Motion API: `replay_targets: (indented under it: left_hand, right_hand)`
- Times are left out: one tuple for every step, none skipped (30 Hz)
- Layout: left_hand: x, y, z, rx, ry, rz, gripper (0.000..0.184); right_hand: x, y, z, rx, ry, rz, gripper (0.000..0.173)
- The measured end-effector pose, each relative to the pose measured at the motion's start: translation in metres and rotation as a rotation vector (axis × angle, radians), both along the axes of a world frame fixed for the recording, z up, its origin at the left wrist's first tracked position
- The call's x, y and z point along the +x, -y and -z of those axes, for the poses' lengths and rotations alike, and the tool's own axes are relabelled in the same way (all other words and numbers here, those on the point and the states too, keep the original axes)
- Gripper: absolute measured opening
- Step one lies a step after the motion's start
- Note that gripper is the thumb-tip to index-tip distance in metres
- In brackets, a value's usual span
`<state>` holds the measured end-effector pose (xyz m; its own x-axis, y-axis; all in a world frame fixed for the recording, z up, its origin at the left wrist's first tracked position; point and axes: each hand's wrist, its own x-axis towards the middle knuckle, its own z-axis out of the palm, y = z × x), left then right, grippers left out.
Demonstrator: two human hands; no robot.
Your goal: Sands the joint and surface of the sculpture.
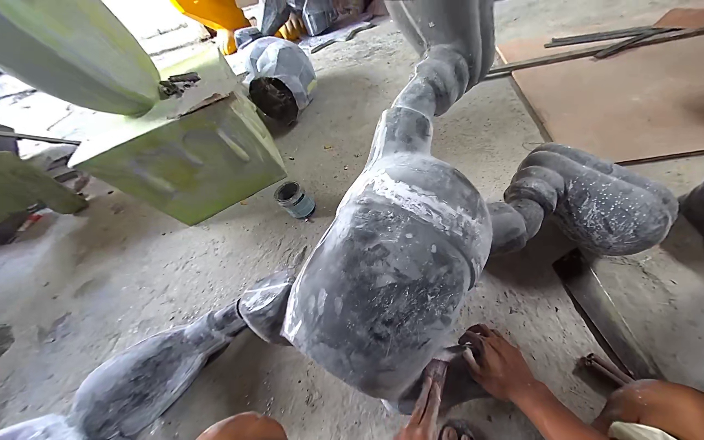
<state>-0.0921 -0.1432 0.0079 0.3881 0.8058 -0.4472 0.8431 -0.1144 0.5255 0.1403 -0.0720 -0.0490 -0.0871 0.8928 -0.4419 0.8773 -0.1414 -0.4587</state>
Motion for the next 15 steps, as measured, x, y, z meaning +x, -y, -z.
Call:
replay_targets:
  left_hand:
    - [-0.001,0.000,0.003,0.007,0.001,0.003,0.059]
    - [0.005,-0.008,0.008,0.024,-0.018,0.014,0.059]
    - [0.015,-0.023,0.014,0.029,-0.056,0.029,0.060]
    - [0.025,-0.039,0.016,-0.034,-0.094,0.042,0.060]
    - [0.032,-0.048,0.014,-0.085,-0.119,0.048,0.059]
    - [0.035,-0.047,0.011,-0.103,-0.150,0.053,0.060]
    - [0.031,-0.038,0.007,-0.088,-0.158,0.053,0.062]
    - [0.022,-0.027,0.001,-0.056,-0.129,0.046,0.064]
    - [0.013,-0.018,-0.005,-0.048,-0.080,0.034,0.065]
    - [0.005,-0.011,-0.009,-0.058,-0.048,0.025,0.063]
    - [0.002,-0.009,-0.005,-0.044,-0.034,0.023,0.062]
    - [0.005,-0.011,0.001,-0.015,-0.043,0.026,0.063]
    - [0.012,-0.020,0.008,-0.014,-0.075,0.037,0.064]
    - [0.020,-0.032,0.013,-0.047,-0.103,0.044,0.062]
    - [0.027,-0.044,0.012,-0.112,-0.130,0.055,0.061]
  right_hand:
    - [0.000,0.002,0.001,0.000,0.000,0.004,0.043]
    - [0.001,0.002,0.002,0.001,-0.001,0.004,0.043]
    - [0.001,0.001,0.002,0.005,-0.003,0.004,0.044]
    - [0.000,0.001,0.002,0.008,-0.009,0.008,0.044]
    - [0.000,0.003,0.002,-0.002,-0.013,0.015,0.044]
    - [0.000,0.004,0.002,-0.008,-0.013,0.024,0.045]
    - [0.000,0.006,0.002,-0.004,-0.013,0.030,0.045]
    - [0.000,0.005,0.002,0.007,-0.009,0.034,0.045]
    - [0.000,0.003,0.001,0.018,-0.007,0.040,0.044]
    - [0.000,0.002,0.000,0.027,-0.006,0.045,0.044]
    - [-0.001,0.003,0.000,0.031,-0.003,0.045,0.043]
    - [-0.002,0.005,0.002,0.030,0.000,0.042,0.043]
    - [-0.003,0.005,0.003,0.030,0.001,0.038,0.043]
    - [-0.004,0.005,0.003,0.024,0.000,0.034,0.043]
    - [-0.004,0.004,0.002,0.018,-0.002,0.036,0.043]
